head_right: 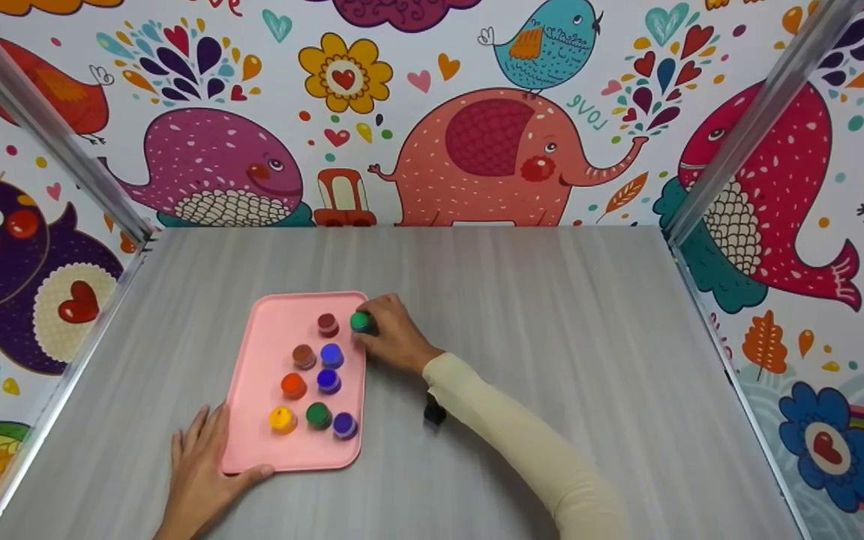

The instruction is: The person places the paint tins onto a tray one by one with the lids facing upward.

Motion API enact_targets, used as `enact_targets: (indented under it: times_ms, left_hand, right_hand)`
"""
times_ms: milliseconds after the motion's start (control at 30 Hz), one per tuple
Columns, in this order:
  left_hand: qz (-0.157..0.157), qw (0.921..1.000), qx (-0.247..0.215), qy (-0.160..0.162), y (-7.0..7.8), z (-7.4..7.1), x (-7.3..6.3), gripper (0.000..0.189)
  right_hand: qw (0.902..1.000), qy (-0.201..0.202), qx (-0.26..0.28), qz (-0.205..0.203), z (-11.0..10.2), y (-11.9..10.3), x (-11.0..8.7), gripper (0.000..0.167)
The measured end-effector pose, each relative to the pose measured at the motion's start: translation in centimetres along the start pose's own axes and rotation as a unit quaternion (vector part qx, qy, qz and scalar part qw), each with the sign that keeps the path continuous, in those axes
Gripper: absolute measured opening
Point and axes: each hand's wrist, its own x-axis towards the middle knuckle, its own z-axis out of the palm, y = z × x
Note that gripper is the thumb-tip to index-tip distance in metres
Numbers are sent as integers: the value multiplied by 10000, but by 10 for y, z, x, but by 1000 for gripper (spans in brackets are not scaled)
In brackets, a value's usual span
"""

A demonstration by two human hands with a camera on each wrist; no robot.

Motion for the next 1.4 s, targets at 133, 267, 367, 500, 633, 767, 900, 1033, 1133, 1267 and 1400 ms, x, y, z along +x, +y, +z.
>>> enact_targets:
  times_ms: [133,267,367,500,633,767,900,1033,1133,1267,1400]
  left_hand:
    - [-29,10000,33,-36,0,0,1,152]
    - [-16,10000,15,-67,0,0,2,150]
    - [-10,10000,1,-89,0,1,2,149]
    - [2,9999,106,-75,1,0,1,149]
    - [27,9998,157,-79,3,1,1,149]
    - [14,9998,147,-95,4,0,1,150]
    - [21,9999,158,-60,3,0,2,151]
    - [-13,9999,123,-109,2,0,3,152]
    - [-44,9998,99,-190,1,-1,3,152]
    - [-34,9996,71,-287,0,-2,3,151]
    - [4,9995,65,-294,0,-4,4,149]
  right_hand:
    - [9999,-114,-6,36,7,-5,6,41]
    - [9996,-221,105,143,12,-11,12,41]
    - [9995,-270,130,99,16,-13,16,38]
    - [9996,-289,56,34,21,-16,20,36]
    - [9993,-334,123,98,25,-19,21,36]
    - [9994,-300,193,30,28,-22,24,35]
    - [9993,-264,210,-181,33,-26,29,35]
    - [9988,-314,69,-378,40,-30,33,38]
    - [9985,-354,43,-427,47,-32,36,39]
    - [9988,-343,35,-343,55,-33,38,39]
    - [9992,-317,12,-224,59,-32,42,38]
